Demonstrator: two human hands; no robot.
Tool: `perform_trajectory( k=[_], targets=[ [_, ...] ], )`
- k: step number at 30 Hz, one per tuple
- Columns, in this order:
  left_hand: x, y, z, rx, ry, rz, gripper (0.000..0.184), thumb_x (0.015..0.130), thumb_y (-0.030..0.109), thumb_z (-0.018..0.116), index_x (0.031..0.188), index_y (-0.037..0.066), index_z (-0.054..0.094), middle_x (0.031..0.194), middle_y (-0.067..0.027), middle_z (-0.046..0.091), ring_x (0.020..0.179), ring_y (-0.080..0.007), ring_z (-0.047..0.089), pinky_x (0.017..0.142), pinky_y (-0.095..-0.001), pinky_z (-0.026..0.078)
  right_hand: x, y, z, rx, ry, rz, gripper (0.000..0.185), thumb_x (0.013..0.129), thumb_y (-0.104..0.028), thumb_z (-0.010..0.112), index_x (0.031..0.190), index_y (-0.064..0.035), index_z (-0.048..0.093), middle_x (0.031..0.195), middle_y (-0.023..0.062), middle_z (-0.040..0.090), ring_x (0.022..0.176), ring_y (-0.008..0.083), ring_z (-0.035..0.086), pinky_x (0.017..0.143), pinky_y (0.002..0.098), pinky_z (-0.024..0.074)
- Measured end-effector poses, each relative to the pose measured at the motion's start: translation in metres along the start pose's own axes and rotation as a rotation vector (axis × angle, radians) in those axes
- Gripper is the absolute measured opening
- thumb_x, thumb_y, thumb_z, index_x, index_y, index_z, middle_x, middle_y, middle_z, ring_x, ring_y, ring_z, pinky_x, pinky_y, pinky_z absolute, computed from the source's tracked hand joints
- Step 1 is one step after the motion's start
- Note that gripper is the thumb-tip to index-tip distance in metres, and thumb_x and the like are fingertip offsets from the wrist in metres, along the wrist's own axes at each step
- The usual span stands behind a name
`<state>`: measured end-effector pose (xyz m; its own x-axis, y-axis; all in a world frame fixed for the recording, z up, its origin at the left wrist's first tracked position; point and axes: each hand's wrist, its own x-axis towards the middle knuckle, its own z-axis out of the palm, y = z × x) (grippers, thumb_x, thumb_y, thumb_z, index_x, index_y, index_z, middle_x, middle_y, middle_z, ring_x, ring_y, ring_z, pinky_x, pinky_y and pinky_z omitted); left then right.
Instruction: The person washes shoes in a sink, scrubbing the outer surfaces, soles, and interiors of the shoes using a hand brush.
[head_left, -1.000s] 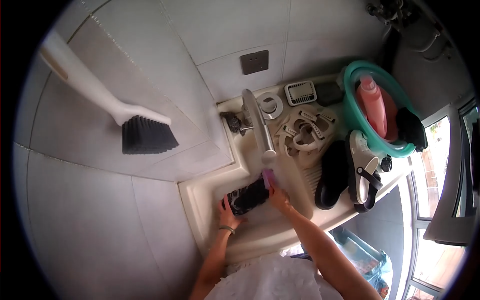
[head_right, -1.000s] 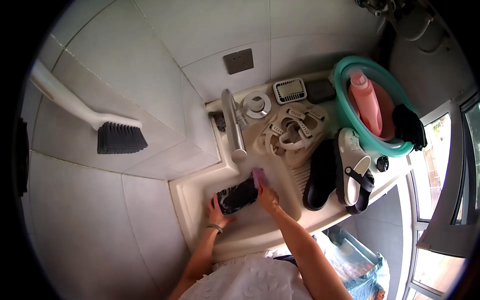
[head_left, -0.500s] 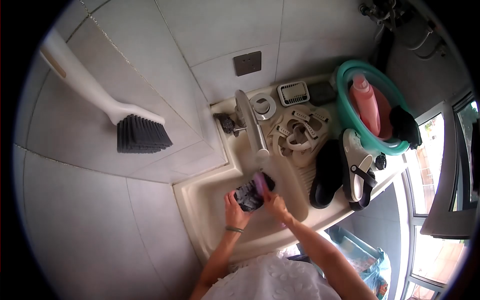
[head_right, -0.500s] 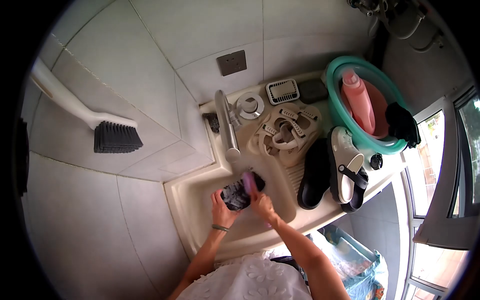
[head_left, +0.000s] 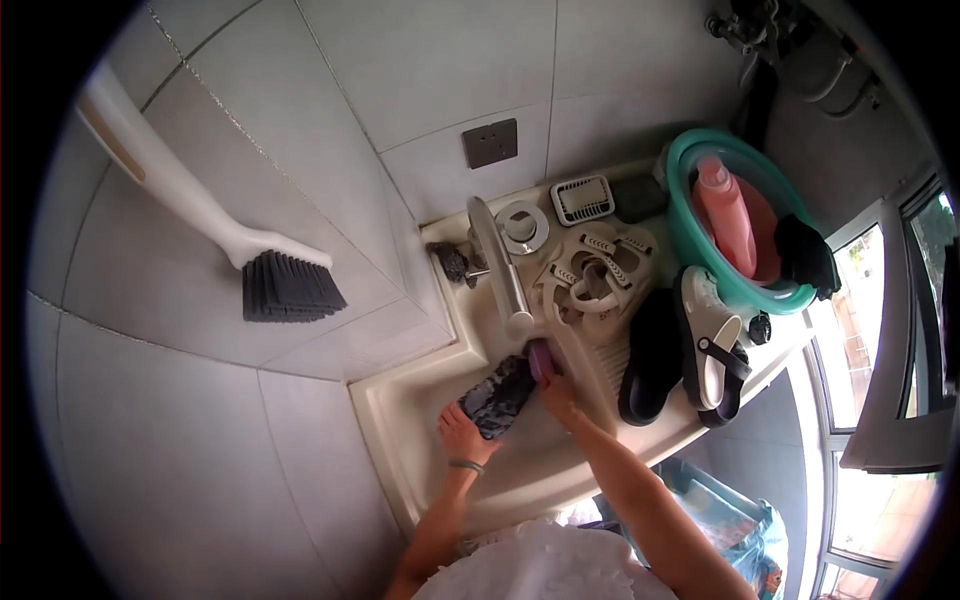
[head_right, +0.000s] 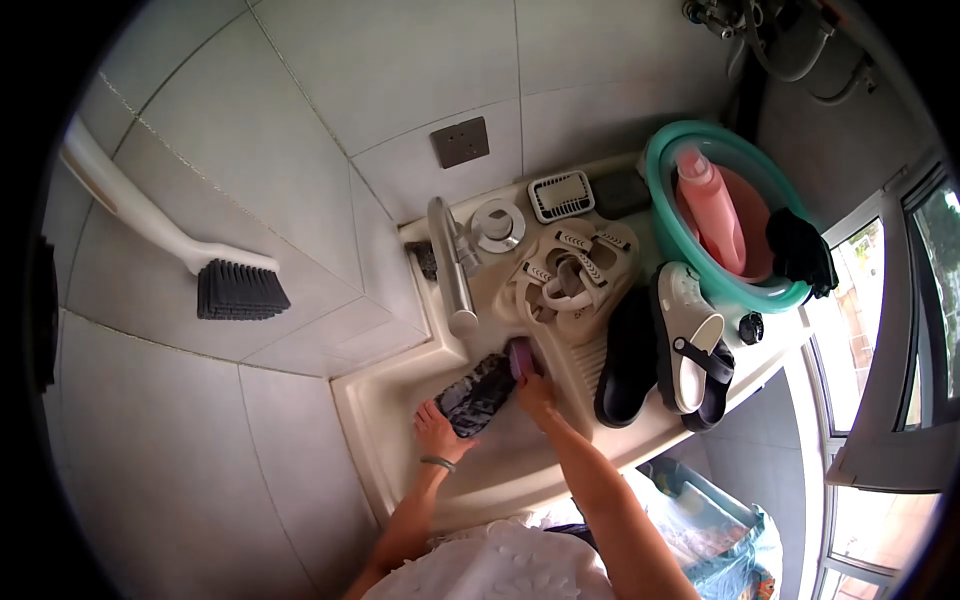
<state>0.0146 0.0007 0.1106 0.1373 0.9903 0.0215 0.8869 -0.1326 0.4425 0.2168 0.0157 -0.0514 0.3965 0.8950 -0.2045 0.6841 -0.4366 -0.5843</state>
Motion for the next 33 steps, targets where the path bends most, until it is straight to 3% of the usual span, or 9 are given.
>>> perform_trajectory(
  k=[3, 6, 12, 14, 15, 19, 25, 29, 33],
  targets=[
    [0.014, -0.023, 0.011, 0.267, -0.417, -0.137, 0.112, 0.053, 0.075, 0.075, 0.124, -0.004, 0.041, 0.125, -0.0208, 0.049, 0.112, -0.0374, 0.053, 0.092, -0.05, 0.043, 0.002, -0.028, -0.025, 0.024, -0.154, 0.114, 0.03, 0.091, -0.026, 0.053, 0.113, -0.0089, 0.065, 0.096, 0.0238, 0.065, 0.09, 0.0441, 0.061, 0.079, 0.0528, 0.0487],
    [0.053, -0.043, 0.049, 0.247, -0.611, -0.2, 0.116, 0.051, 0.078, 0.074, 0.126, -0.004, 0.042, 0.122, -0.021, 0.054, 0.11, -0.0376, 0.055, 0.092, -0.0517, 0.043, -0.006, -0.026, -0.028, 0.04, 0.023, -0.054, 0.032, 0.092, -0.026, 0.051, 0.12, -0.0153, 0.062, 0.103, 0.0223, 0.065, 0.092, 0.0439, 0.061, 0.08, 0.0511, 0.0494],
    [0.08, -0.026, 0.087, -0.049, -0.569, -0.287, 0.112, 0.049, 0.07, 0.08, 0.125, -0.006, 0.046, 0.123, -0.0279, 0.057, 0.114, -0.0415, 0.057, 0.094, -0.0436, 0.048, -0.027, -0.029, -0.016, 0.136, 0.034, -0.074, 0.035, 0.09, -0.023, 0.057, 0.125, -0.0185, 0.06, 0.087, 0.0238, 0.064, 0.077, 0.0417, 0.062, 0.064, 0.048, 0.0506],
    [0.089, -0.032, 0.094, -0.006, -0.794, -0.224, 0.104, 0.054, 0.064, 0.079, 0.128, -0.002, 0.048, 0.125, -0.0253, 0.057, 0.118, -0.0385, 0.055, 0.096, -0.0447, 0.047, -0.057, -0.021, 0.017, 0.054, 0.132, -0.18, 0.036, 0.09, -0.023, 0.058, 0.126, -0.0191, 0.059, 0.083, 0.0256, 0.063, 0.073, 0.0413, 0.062, 0.062, 0.0479, 0.0503],
    [0.089, -0.045, 0.113, -0.062, -0.774, -0.277, 0.093, 0.059, 0.05, 0.081, 0.129, 0.0, 0.048, 0.125, -0.0246, 0.058, 0.117, -0.039, 0.056, 0.097, -0.0449, 0.046, -0.079, -0.036, 0.012, 0.011, 0.118, -0.173, 0.037, 0.091, -0.026, 0.057, 0.127, -0.0188, 0.058, 0.084, 0.0265, 0.064, 0.077, 0.0447, 0.062, 0.066, 0.0506, 0.0511],
    [0.074, -0.034, 0.083, -0.408, -0.529, -0.179, 0.082, 0.063, 0.035, 0.081, 0.132, 0.006, 0.046, 0.118, -0.0242, 0.062, 0.113, -0.0403, 0.058, 0.096, -0.0449, 0.047, -0.08, -0.104, -0.067, 0.119, -0.09, -0.087, 0.04, 0.093, -0.028, 0.054, 0.132, -0.0252, 0.054, 0.08, 0.0295, 0.063, 0.082, 0.048, 0.061, 0.068, 0.0538, 0.0517],
    [0.057, -0.016, 0.058, -0.454, -0.278, -0.01, 0.081, 0.067, 0.039, 0.08, 0.134, 0.013, 0.042, 0.11, -0.0224, 0.065, 0.103, -0.0434, 0.061, 0.086, -0.0477, 0.051, -0.068, -0.141, -0.116, 0.288, -0.076, -0.044, 0.04, 0.094, -0.024, 0.055, 0.134, -0.0226, 0.053, 0.078, 0.0277, 0.062, 0.08, 0.0469, 0.061, 0.064, 0.0527, 0.0496],
    [0.051, -0.012, 0.054, -0.446, -0.21, -0.153, 0.075, 0.07, 0.035, 0.077, 0.133, 0.012, 0.042, 0.106, -0.0196, 0.067, 0.099, -0.0429, 0.062, 0.081, -0.0483, 0.051, -0.099, -0.146, -0.118, 0.329, -0.089, -0.141, 0.043, 0.095, -0.024, 0.052, 0.138, -0.0195, 0.048, 0.084, 0.028, 0.062, 0.084, 0.0477, 0.06, 0.07, 0.0533, 0.0477],
    [0.035, 0.012, 0.029, -0.647, -0.027, 0.036, 0.072, 0.065, 0.032, 0.082, 0.125, 0.009, 0.05, 0.099, -0.0175, 0.067, 0.091, -0.0388, 0.064, 0.077, -0.0467, 0.052, -0.035, -0.13, -0.115, 0.281, -0.092, -0.029, 0.038, 0.096, -0.033, 0.05, 0.127, -0.0126, 0.058, 0.082, 0.0287, 0.062, 0.085, 0.0473, 0.061, 0.068, 0.0495, 0.049]
  ],
)
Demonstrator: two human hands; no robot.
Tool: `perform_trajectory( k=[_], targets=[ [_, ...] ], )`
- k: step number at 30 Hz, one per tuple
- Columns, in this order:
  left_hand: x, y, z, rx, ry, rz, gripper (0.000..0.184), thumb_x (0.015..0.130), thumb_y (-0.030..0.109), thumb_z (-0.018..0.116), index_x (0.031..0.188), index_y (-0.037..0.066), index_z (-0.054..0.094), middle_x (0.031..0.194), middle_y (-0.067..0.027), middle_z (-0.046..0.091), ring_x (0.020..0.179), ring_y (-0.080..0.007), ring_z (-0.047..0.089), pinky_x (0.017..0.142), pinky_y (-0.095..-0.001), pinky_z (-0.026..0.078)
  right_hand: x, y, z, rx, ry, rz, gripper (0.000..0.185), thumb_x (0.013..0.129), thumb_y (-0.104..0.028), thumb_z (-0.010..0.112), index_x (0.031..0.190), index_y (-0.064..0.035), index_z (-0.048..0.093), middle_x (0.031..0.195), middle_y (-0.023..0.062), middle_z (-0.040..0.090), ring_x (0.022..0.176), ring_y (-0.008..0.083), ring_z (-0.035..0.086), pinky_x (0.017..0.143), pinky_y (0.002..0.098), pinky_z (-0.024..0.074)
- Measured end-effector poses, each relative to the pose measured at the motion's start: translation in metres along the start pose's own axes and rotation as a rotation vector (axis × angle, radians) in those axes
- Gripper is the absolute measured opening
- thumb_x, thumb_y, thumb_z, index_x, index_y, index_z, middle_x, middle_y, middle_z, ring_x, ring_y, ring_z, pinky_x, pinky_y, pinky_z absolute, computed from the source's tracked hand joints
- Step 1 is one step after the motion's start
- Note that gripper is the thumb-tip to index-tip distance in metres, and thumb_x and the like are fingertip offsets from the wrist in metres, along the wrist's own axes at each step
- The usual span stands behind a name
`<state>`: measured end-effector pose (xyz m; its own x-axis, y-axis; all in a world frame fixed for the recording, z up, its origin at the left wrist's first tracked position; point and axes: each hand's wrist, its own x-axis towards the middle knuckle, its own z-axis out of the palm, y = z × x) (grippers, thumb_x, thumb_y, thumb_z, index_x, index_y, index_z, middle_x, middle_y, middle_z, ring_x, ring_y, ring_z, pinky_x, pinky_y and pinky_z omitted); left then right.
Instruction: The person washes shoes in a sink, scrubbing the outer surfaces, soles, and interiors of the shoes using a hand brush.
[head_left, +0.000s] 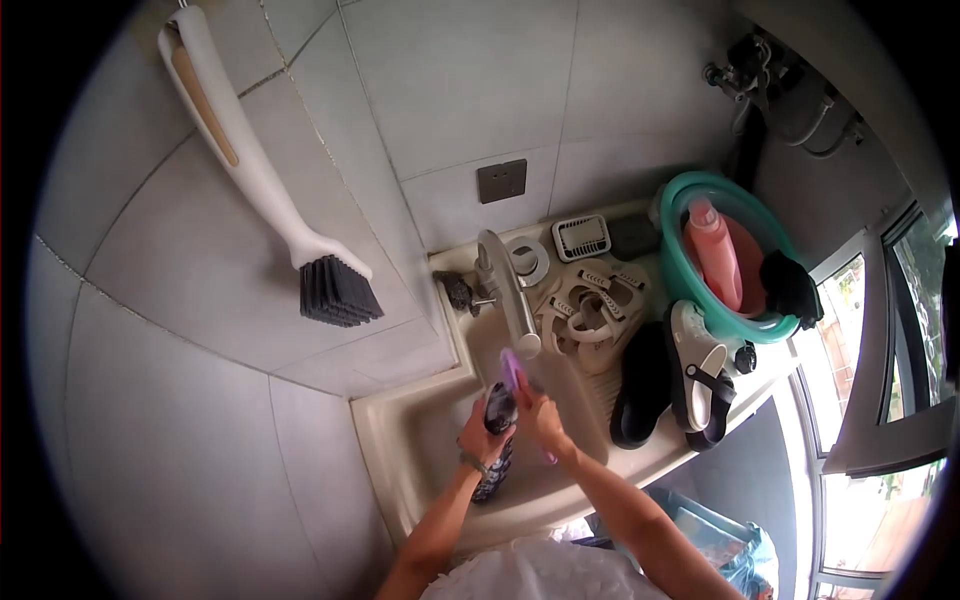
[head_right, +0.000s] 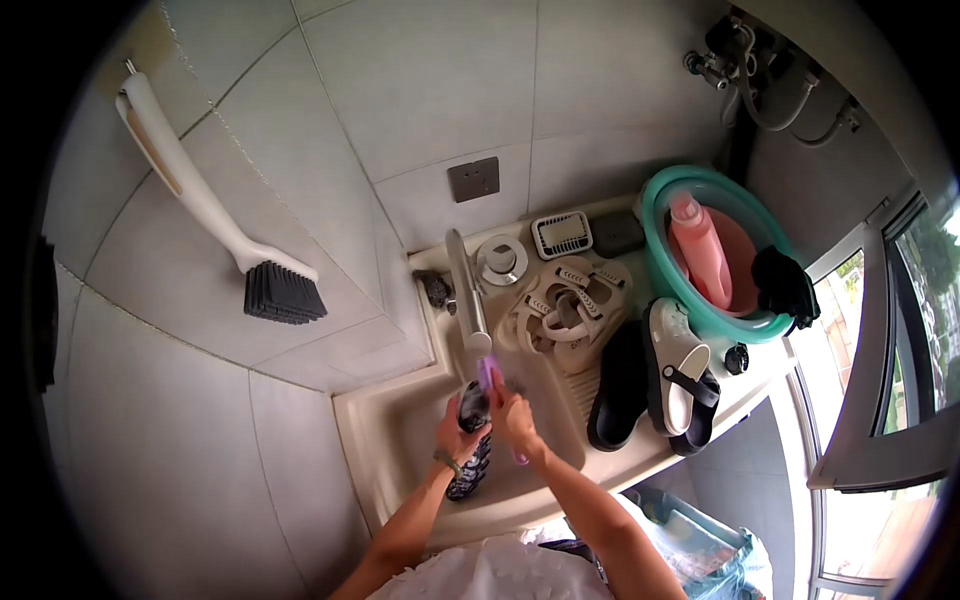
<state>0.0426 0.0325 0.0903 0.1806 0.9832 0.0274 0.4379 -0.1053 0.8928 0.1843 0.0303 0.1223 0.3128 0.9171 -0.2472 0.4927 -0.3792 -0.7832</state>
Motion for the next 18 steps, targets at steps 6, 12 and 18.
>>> perform_trajectory(
  k=[6, 12, 18],
  targets=[
    [0.003, 0.02, -0.017, 0.244, 0.112, 0.069, 0.064, 0.064, 0.03, 0.085, 0.111, 0.0, 0.053, 0.1, -0.0206, 0.064, 0.093, -0.0391, 0.063, 0.077, -0.0458, 0.05, -0.038, -0.021, -0.051, 0.194, -0.078, -0.042, 0.041, 0.096, -0.032, 0.051, 0.134, -0.0165, 0.054, 0.072, 0.0231, 0.061, 0.058, 0.0299, 0.057, 0.063, 0.0401, 0.0482],
    [0.005, -0.006, 0.012, 0.256, 0.118, 0.064, 0.044, 0.064, 0.02, 0.08, 0.101, 0.005, 0.061, 0.092, -0.0163, 0.066, 0.088, -0.0372, 0.061, 0.077, -0.0455, 0.049, -0.086, -0.03, -0.034, -0.053, -0.018, -0.187, 0.036, 0.094, -0.026, 0.055, 0.129, -0.0222, 0.058, 0.075, 0.0251, 0.062, 0.072, 0.0434, 0.062, 0.062, 0.0482, 0.0503],
    [-0.025, 0.024, -0.001, 0.166, 0.104, 0.234, 0.048, 0.062, 0.014, 0.079, 0.106, 0.007, 0.06, 0.09, -0.0105, 0.066, 0.081, -0.0266, 0.064, 0.07, -0.0372, 0.052, -0.019, 0.058, -0.023, -0.131, 0.069, -0.035, 0.035, 0.094, -0.029, 0.052, 0.126, -0.0168, 0.06, 0.08, 0.027, 0.063, 0.079, 0.0449, 0.063, 0.066, 0.0503, 0.0509]
  ],
)
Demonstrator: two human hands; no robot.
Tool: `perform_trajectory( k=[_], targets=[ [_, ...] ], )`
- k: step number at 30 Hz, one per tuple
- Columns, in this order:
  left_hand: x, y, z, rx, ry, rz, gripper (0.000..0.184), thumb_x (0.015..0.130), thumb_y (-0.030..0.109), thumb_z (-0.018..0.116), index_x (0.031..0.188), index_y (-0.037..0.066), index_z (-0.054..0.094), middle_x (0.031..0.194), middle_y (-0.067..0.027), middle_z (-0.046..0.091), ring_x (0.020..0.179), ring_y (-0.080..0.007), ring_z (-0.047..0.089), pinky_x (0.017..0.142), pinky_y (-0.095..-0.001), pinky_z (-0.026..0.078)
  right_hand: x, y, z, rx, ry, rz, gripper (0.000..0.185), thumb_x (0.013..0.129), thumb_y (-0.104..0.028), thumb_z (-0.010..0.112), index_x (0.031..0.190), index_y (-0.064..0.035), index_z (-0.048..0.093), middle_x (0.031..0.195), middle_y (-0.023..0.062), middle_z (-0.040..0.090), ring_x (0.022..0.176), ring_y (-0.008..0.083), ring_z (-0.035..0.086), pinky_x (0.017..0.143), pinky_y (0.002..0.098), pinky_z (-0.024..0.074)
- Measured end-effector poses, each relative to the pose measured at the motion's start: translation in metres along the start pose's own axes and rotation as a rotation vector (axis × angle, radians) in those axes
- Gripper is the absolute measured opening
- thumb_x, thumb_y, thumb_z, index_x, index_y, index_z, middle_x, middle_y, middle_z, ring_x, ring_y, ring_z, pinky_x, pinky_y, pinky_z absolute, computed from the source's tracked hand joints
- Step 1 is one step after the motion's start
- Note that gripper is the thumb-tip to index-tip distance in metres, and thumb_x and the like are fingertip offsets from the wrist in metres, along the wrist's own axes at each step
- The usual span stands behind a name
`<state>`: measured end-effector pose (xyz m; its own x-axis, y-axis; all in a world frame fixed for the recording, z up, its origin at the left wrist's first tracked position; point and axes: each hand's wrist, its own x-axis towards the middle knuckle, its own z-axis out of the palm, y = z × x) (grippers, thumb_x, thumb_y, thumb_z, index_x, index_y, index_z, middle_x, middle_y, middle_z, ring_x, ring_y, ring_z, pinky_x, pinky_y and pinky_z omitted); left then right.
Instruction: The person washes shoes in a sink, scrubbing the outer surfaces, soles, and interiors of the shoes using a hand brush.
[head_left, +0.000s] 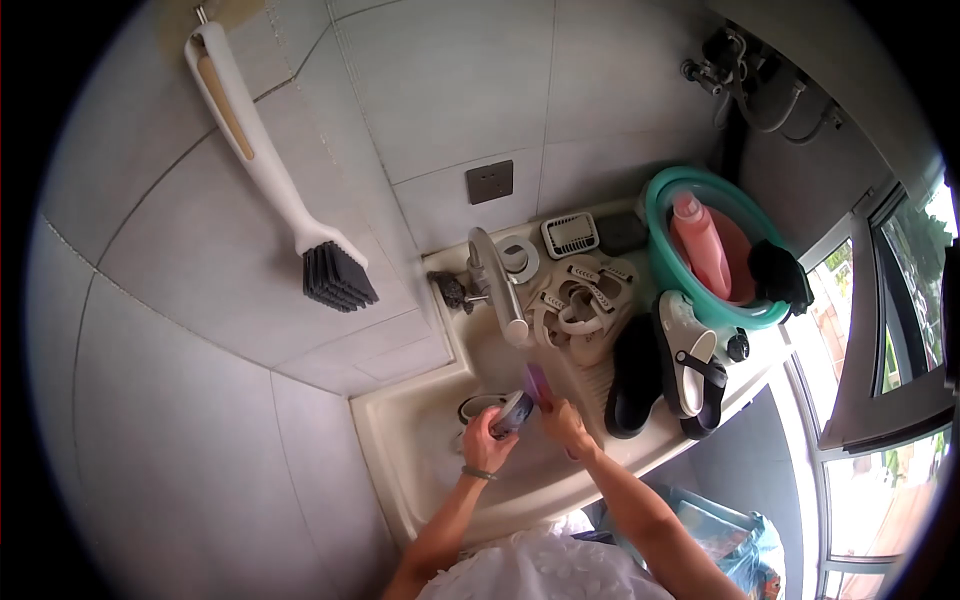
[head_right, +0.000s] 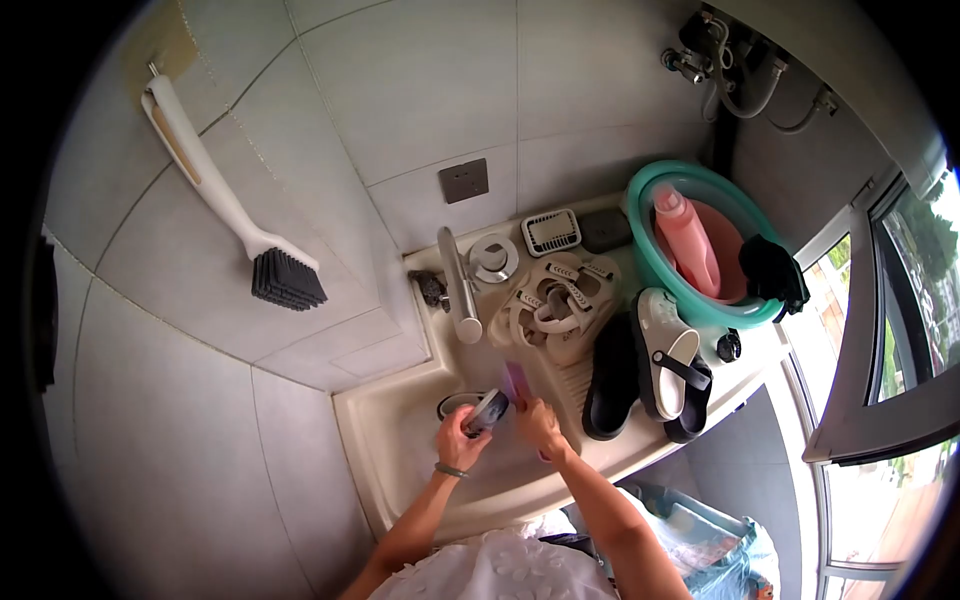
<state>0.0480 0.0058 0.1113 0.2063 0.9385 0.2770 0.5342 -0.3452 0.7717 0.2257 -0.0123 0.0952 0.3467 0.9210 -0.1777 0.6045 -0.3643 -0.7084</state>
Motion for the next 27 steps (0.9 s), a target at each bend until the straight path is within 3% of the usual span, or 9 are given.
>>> perform_trajectory(
  k=[2, 5, 9, 13, 15, 16, 17, 23, 27],
  targets=[
    [0.008, 0.011, -0.016, -0.089, -0.036, -0.075, 0.051, 0.063, 0.012, 0.079, 0.109, 0.006, 0.058, 0.089, -0.0103, 0.066, 0.082, -0.0252, 0.065, 0.07, -0.036, 0.053, -0.018, -0.031, -0.034, 0.059, -0.081, 0.095, 0.04, 0.094, -0.031, 0.051, 0.131, -0.0176, 0.057, 0.082, 0.0274, 0.064, 0.081, 0.0423, 0.065, 0.071, 0.0473, 0.0504],
    [0.015, 0.011, -0.023, -0.219, -0.096, -0.192, 0.055, 0.064, 0.007, 0.077, 0.114, 0.003, 0.053, 0.094, -0.0122, 0.065, 0.088, -0.0231, 0.066, 0.073, -0.0343, 0.054, -0.039, -0.047, -0.055, 0.296, -0.094, 0.113, 0.041, 0.097, -0.03, 0.05, 0.136, -0.017, 0.052, 0.07, 0.0124, 0.056, 0.067, 0.0124, 0.052, 0.064, 0.0312, 0.0456],
    [0.023, 0.006, -0.012, -0.189, -0.127, -0.171, 0.06, 0.065, 0.013, 0.077, 0.119, 0.007, 0.052, 0.106, -0.0172, 0.062, 0.096, -0.0324, 0.061, 0.081, -0.0416, 0.052, -0.064, -0.072, -0.064, 0.351, -0.143, 0.058, 0.043, 0.098, -0.029, 0.05, 0.14, -0.0177, 0.048, 0.068, 0.0065, 0.043, 0.066, 0.0092, 0.041, 0.06, 0.0281, 0.042],
    [0.026, 0.004, 0.003, 0.052, -0.109, -0.2, 0.051, 0.065, 0.017, 0.078, 0.11, 0.007, 0.057, 0.103, -0.015, 0.063, 0.098, -0.0371, 0.058, 0.082, -0.0455, 0.05, -0.089, -0.089, -0.046, 0.26, -0.104, -0.078, 0.043, 0.095, -0.02, 0.055, 0.138, -0.02, 0.05, 0.064, 0.0169, 0.049, 0.057, 0.0138, 0.045, 0.057, 0.0347, 0.0446],
    [0.021, 0.003, 0.006, 0.099, -0.128, -0.181, 0.043, 0.065, 0.012, 0.079, 0.101, 0.006, 0.057, 0.097, -0.0139, 0.064, 0.091, -0.0369, 0.06, 0.079, -0.0438, 0.049, -0.08, -0.073, -0.033, 0.188, -0.066, -0.125, 0.041, 0.093, -0.02, 0.055, 0.134, -0.0204, 0.054, 0.066, 0.0239, 0.054, 0.052, 0.0263, 0.055, 0.056, 0.0384, 0.0456],
    [0.018, 0.007, 0.001, 0.084, -0.12, -0.049, 0.04, 0.064, 0.011, 0.08, 0.096, 0.007, 0.057, 0.093, -0.0125, 0.064, 0.087, -0.0354, 0.059, 0.075, -0.0435, 0.048, -0.063, -0.034, -0.006, 0.102, -0.019, -0.102, 0.037, 0.093, -0.022, 0.055, 0.13, -0.0202, 0.057, 0.071, 0.0277, 0.056, 0.067, 0.0438, 0.062, 0.056, 0.0432, 0.0471],
    [0.015, 0.015, -0.005, 0.065, -0.209, -0.071, 0.041, 0.062, 0.009, 0.08, 0.094, 0.008, 0.055, 0.092, -0.0121, 0.062, 0.085, -0.0353, 0.057, 0.075, -0.0431, 0.048, -0.048, -0.022, -0.002, 0.076, 0.001, -0.061, 0.033, 0.093, -0.023, 0.056, 0.126, -0.0173, 0.06, 0.074, 0.0278, 0.058, 0.072, 0.0443, 0.062, 0.058, 0.0466, 0.0485],
    [0.007, -0.004, -0.022, 0.14, -0.271, 0.007, 0.064, 0.059, 0.009, 0.084, 0.114, 0.015, 0.053, 0.123, -0.0165, 0.047, 0.125, -0.0373, 0.037, 0.101, -0.0519, 0.034, -0.022, -0.023, -0.021, 0.141, -0.053, 0.064, 0.034, 0.094, -0.027, 0.054, 0.125, -0.0151, 0.061, 0.091, 0.0308, 0.061, 0.093, 0.0473, 0.059, 0.073, 0.0455, 0.0505],
    [-0.006, -0.036, -0.012, -0.447, -0.179, -0.564, 0.074, 0.073, 0.026, 0.08, 0.131, 0.01, 0.038, 0.125, -0.017, 0.048, 0.123, -0.0352, 0.043, 0.1, -0.0518, 0.04, -0.025, -0.032, -0.027, 0.138, -0.088, 0.099, 0.036, 0.093, -0.027, 0.054, 0.127, -0.0167, 0.06, 0.091, 0.0304, 0.062, 0.092, 0.0458, 0.061, 0.074, 0.0437, 0.0508]
  ],
)
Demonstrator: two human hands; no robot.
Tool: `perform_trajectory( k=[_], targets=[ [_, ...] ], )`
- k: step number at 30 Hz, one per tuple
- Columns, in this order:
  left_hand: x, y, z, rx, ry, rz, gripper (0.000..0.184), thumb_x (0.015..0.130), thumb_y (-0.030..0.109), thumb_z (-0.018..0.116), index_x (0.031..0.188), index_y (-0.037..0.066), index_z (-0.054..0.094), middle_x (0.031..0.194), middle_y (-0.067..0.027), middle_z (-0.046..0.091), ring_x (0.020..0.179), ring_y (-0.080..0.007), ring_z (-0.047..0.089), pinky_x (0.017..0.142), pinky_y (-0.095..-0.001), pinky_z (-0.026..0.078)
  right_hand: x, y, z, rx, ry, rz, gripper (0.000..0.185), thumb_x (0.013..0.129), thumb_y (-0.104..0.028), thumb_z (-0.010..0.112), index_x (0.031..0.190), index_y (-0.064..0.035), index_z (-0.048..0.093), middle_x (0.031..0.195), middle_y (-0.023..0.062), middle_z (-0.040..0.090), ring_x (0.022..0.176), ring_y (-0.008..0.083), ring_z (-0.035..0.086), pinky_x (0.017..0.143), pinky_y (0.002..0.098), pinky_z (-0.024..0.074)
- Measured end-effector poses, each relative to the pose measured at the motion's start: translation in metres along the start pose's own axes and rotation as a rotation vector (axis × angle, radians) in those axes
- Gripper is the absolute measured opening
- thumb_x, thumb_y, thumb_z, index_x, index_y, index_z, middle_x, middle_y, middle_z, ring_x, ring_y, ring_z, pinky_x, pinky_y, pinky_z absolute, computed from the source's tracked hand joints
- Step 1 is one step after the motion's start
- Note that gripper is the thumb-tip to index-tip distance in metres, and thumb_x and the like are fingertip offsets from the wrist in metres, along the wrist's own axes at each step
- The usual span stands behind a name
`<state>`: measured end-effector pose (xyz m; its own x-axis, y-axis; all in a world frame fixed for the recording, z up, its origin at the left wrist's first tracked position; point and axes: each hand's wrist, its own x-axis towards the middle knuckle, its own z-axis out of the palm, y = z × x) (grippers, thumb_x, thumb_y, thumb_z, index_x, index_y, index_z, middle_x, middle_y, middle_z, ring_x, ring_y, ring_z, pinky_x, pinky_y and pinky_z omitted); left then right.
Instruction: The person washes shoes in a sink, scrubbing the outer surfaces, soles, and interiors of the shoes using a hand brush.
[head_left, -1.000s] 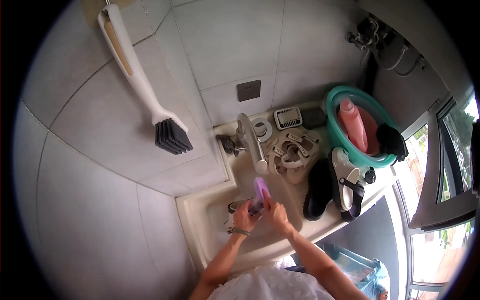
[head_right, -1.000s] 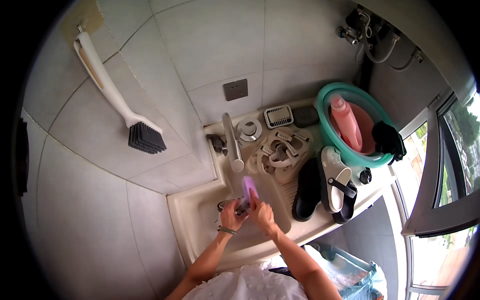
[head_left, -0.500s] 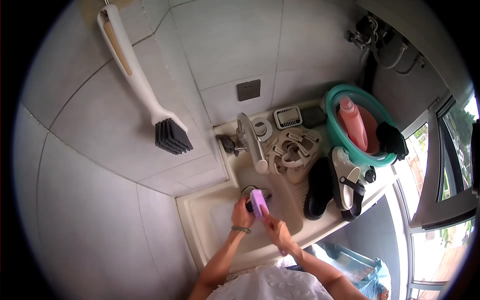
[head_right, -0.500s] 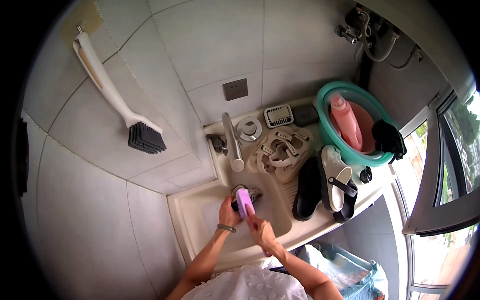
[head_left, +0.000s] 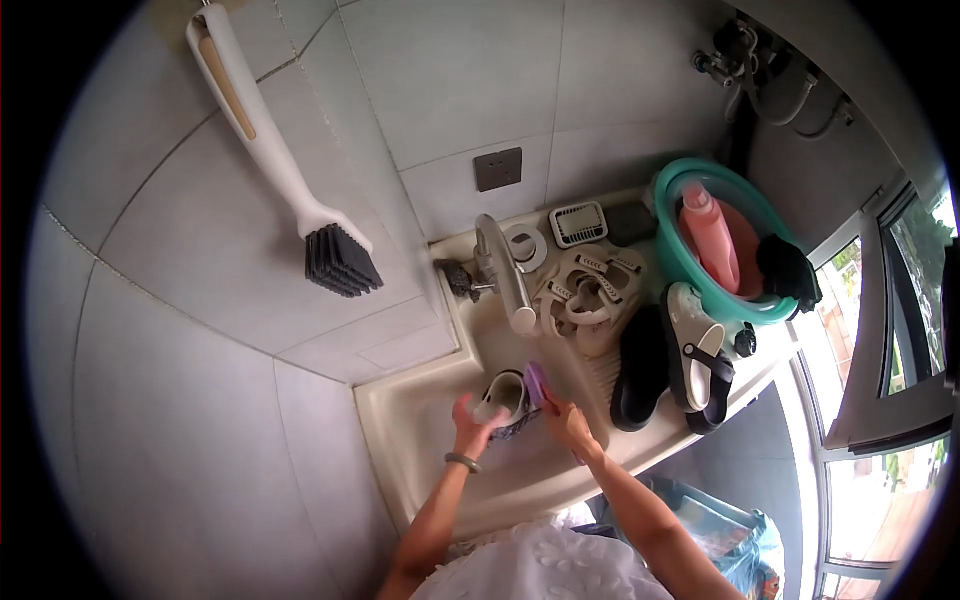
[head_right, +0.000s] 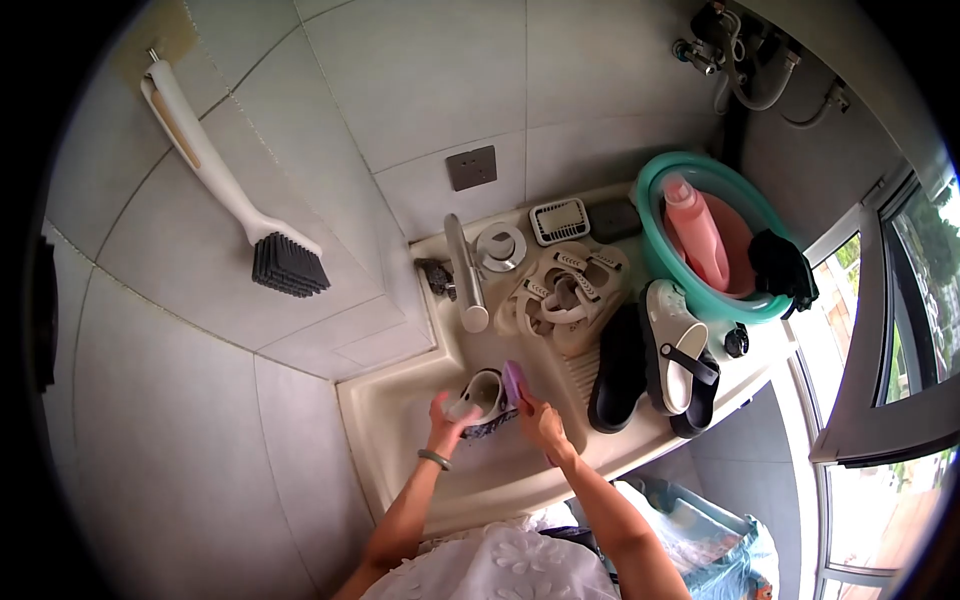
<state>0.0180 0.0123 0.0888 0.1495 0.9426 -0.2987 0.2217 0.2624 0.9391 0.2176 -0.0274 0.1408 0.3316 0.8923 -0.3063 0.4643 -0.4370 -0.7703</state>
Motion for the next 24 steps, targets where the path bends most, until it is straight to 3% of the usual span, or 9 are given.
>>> perform_trajectory(
  k=[2, 6, 8, 10, 13, 17, 19, 23, 24],
  targets=[
    [0.002, 0.0, -0.003, -0.514, 0.03, -0.368, 0.066, 0.078, 0.03, 0.075, 0.129, 0.003, 0.042, 0.12, -0.0169, 0.054, 0.113, -0.034, 0.055, 0.094, -0.0512, 0.046, -0.005, -0.002, -0.007, -0.019, -0.032, 0.018, 0.038, 0.092, -0.028, 0.055, 0.129, -0.018, 0.059, 0.092, 0.0301, 0.062, 0.092, 0.0449, 0.061, 0.073, 0.0434, 0.051],
    [0.003, -0.036, -0.005, -0.429, -0.265, -0.691, 0.032, 0.082, 0.021, 0.065, 0.107, 0.002, 0.062, 0.095, -0.0153, 0.065, 0.094, -0.027, 0.066, 0.075, -0.0474, 0.056, -0.03, -0.022, -0.038, 0.007, -0.132, -0.058, 0.042, 0.091, -0.029, 0.056, 0.133, -0.022, 0.055, 0.086, 0.0274, 0.064, 0.086, 0.0424, 0.065, 0.072, 0.0422, 0.051],
    [-0.008, -0.017, 0.006, -0.381, -0.166, -0.564, 0.035, 0.079, 0.019, 0.065, 0.109, 0.001, 0.06, 0.095, -0.0118, 0.065, 0.086, -0.0239, 0.066, 0.068, -0.0434, 0.056, -0.038, -0.02, -0.047, -0.011, -0.205, -0.024, 0.044, 0.091, -0.03, 0.056, 0.134, -0.0231, 0.054, 0.085, 0.0267, 0.065, 0.084, 0.0417, 0.066, 0.071, 0.0419, 0.051],
    [-0.008, -0.034, 0.018, -0.278, -0.086, -0.433, 0.036, 0.078, 0.016, 0.063, 0.11, 0.0, 0.06, 0.094, -0.0164, 0.066, 0.081, -0.0321, 0.066, 0.07, -0.045, 0.054, -0.05, -0.002, -0.044, -0.04, -0.342, -0.218, 0.045, 0.09, -0.03, 0.056, 0.135, -0.0238, 0.053, 0.083, 0.0255, 0.065, 0.081, 0.0416, 0.066, 0.072, 0.0427, 0.0511],
    [-0.02, -0.038, 0.034, 0.367, -0.032, 0.203, 0.053, 0.077, 0.009, 0.057, 0.129, 0.003, 0.049, 0.104, -0.0286, 0.059, 0.092, -0.0484, 0.058, 0.083, -0.0491, 0.049, -0.043, 0.025, 0.007, -0.15, -0.281, -0.215, 0.036, 0.091, -0.024, 0.051, 0.122, -0.009, 0.059, 0.077, 0.028, 0.064, 0.073, 0.0438, 0.065, 0.066, 0.0491, 0.0514],
    [-0.055, 0.005, 0.049, 0.467, -0.078, 0.253, 0.07, 0.077, 0.006, 0.059, 0.143, 0.008, 0.036, 0.119, -0.0291, 0.051, 0.1, -0.0452, 0.056, 0.083, -0.0485, 0.049, 0.034, 0.15, 0.096, -0.477, 0.119, -0.716, 0.027, 0.089, -0.02, 0.054, 0.104, 0.0025, 0.059, 0.066, 0.0227, 0.058, 0.051, 0.0399, 0.057, 0.046, 0.0465, 0.048],
    [-0.044, 0.001, 0.038, 0.455, -0.052, 0.236, 0.07, 0.078, 0.006, 0.059, 0.144, 0.008, 0.036, 0.117, -0.0289, 0.052, 0.099, -0.0448, 0.057, 0.083, -0.0483, 0.049, 0.012, 0.102, 0.103, -0.388, 0.373, -0.567, 0.037, 0.092, -0.02, 0.052, 0.121, 0.0028, 0.055, 0.066, 0.0228, 0.056, 0.05, 0.0394, 0.057, 0.048, 0.0481, 0.0479],
    [-0.038, -0.001, 0.026, 0.392, -0.015, 0.295, 0.067, 0.079, 0.002, 0.057, 0.143, 0.007, 0.039, 0.113, -0.0281, 0.054, 0.098, -0.0427, 0.057, 0.083, -0.0454, 0.049, -0.024, 0.024, 0.055, -0.123, -0.093, -0.315, 0.052, 0.095, -0.018, 0.047, 0.139, 0.0062, 0.033, 0.065, 0.03, 0.056, 0.056, 0.0485, 0.058, 0.051, 0.0563, 0.0449],
    [-0.038, -0.004, 0.027, 0.383, -0.03, 0.405, 0.065, 0.079, -0.001, 0.056, 0.142, 0.006, 0.04, 0.112, -0.0276, 0.055, 0.099, -0.042, 0.057, 0.085, -0.0437, 0.048, -0.003, 0.049, 0.074, -0.159, 0.151, -0.417, 0.037, 0.089, -0.016, 0.053, 0.119, 0.0052, 0.054, 0.064, 0.023, 0.057, 0.056, 0.0415, 0.059, 0.049, 0.0506, 0.045]
  ],
)
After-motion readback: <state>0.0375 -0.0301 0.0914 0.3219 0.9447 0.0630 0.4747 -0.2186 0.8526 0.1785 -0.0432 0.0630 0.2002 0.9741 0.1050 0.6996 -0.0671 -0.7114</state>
